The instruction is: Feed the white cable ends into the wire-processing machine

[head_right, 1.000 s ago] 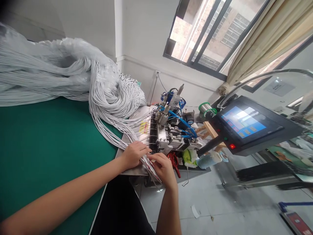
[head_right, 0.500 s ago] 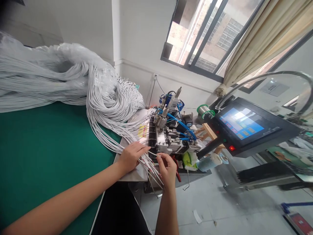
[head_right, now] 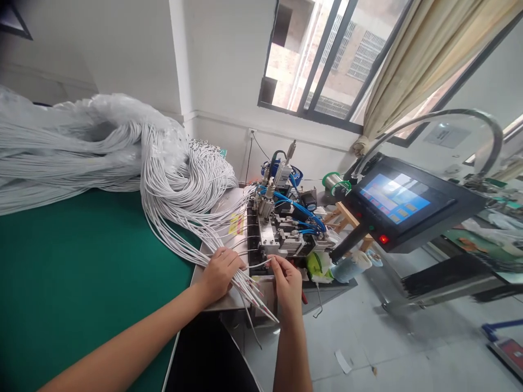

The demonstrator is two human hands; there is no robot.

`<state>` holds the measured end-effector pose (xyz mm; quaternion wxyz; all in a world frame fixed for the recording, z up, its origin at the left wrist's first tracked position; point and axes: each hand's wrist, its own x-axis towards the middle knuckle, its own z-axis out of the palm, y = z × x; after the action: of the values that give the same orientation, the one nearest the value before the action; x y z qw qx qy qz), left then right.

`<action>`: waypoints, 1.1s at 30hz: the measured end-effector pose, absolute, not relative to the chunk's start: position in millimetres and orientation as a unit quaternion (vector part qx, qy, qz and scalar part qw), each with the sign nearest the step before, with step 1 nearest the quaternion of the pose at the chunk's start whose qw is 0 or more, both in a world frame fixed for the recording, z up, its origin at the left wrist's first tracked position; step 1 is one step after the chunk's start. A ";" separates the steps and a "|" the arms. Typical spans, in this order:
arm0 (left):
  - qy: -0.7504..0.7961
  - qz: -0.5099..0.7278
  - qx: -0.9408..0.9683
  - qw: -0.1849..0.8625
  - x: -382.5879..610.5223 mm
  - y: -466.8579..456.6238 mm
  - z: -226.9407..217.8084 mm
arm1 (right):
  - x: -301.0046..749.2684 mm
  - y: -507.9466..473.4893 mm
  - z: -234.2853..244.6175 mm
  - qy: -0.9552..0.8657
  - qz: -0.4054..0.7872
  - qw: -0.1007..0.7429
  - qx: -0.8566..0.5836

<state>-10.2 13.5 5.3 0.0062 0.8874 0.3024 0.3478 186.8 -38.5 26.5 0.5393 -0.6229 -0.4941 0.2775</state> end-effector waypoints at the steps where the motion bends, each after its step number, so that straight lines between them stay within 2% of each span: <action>1: 0.299 0.350 0.888 0.007 -10.3 13.2 5.2 | 188.5 -39.6 28.2 -0.497 0.302 0.534 -0.614; 5: 0.298 0.336 0.894 0.008 -9.7 13.1 5.9 | 195.5 -44.1 31.5 -0.505 0.406 0.509 -0.566; 8: 0.305 0.308 0.901 0.013 -9.1 13.9 7.9 | 200.5 -44.8 29.2 -0.503 0.427 0.497 -0.565; 16: 0.286 0.251 0.925 0.025 -9.4 16.6 11.6 | 209.6 -31.9 8.2 -0.568 0.248 0.418 -0.665; 22: 0.286 0.241 0.927 0.035 -8.7 15.3 11.7 | 212.6 -26.9 0.1 -0.591 0.223 0.420 -0.652; 27: 0.290 0.217 0.932 0.033 -8.1 15.6 11.0 | 218.9 -21.3 -10.5 -0.601 0.284 0.421 -0.617; 33: 0.293 0.211 0.932 0.045 -7.4 16.6 9.5 | 221.1 -11.3 -26.7 -0.533 0.423 0.480 -0.554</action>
<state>-7.4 16.6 9.5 0.0450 0.9315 0.2926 0.2114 221.1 -11.3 -26.7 0.4803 -0.5540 -0.5327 0.4227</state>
